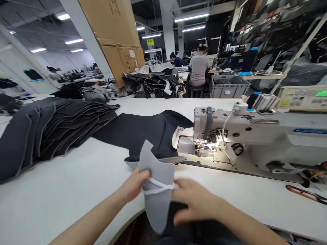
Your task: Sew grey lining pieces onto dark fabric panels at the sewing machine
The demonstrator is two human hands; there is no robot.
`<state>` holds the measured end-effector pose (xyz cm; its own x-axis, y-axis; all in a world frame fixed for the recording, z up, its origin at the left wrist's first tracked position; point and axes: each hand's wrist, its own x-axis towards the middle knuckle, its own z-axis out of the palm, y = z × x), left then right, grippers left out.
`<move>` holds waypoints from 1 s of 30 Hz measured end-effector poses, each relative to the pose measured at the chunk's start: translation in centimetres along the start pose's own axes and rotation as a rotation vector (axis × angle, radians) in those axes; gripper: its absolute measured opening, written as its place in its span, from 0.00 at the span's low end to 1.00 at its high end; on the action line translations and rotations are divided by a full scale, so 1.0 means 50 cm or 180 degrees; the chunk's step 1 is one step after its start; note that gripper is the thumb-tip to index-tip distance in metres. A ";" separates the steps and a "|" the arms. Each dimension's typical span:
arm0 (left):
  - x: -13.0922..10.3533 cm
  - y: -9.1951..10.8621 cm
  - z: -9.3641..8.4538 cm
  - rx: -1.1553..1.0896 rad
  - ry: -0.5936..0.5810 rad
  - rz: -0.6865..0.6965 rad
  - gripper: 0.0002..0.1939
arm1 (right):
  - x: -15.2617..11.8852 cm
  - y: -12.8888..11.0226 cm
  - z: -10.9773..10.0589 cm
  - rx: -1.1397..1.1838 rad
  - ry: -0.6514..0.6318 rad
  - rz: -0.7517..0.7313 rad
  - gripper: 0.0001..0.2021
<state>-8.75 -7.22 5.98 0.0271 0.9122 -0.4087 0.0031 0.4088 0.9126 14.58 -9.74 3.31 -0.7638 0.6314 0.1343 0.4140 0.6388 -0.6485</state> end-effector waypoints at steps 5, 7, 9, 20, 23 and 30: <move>0.049 0.057 -0.020 0.0127 0.0358 0.0526 0.08 | 0.109 0.056 -0.059 0.0096 0.1061 0.0467 0.26; 0.058 0.044 0.007 0.0280 -0.0002 0.0594 0.08 | 0.103 0.073 -0.042 0.0686 0.1123 0.0459 0.27; 0.060 0.021 0.037 0.0452 -0.0245 0.0651 0.09 | 0.069 0.074 -0.017 0.0935 0.1509 0.0377 0.29; 0.001 -0.079 0.173 0.0902 -0.1105 0.1031 0.19 | -0.186 0.019 0.115 0.2419 0.2162 0.1168 0.21; -0.005 -0.097 0.178 0.0974 -0.1621 0.1208 0.36 | -0.257 0.013 0.141 0.2798 0.2116 0.1313 0.18; 0.010 -0.144 0.248 0.1139 -0.1959 -0.0577 0.38 | -0.309 0.025 0.191 0.2447 0.1809 0.0567 0.11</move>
<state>3.64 -10.05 -0.70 0.5513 0.6084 -0.5709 0.3842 0.4222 0.8210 22.17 -22.88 -6.72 -0.2845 0.9381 0.1976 -0.0903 0.1790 -0.9797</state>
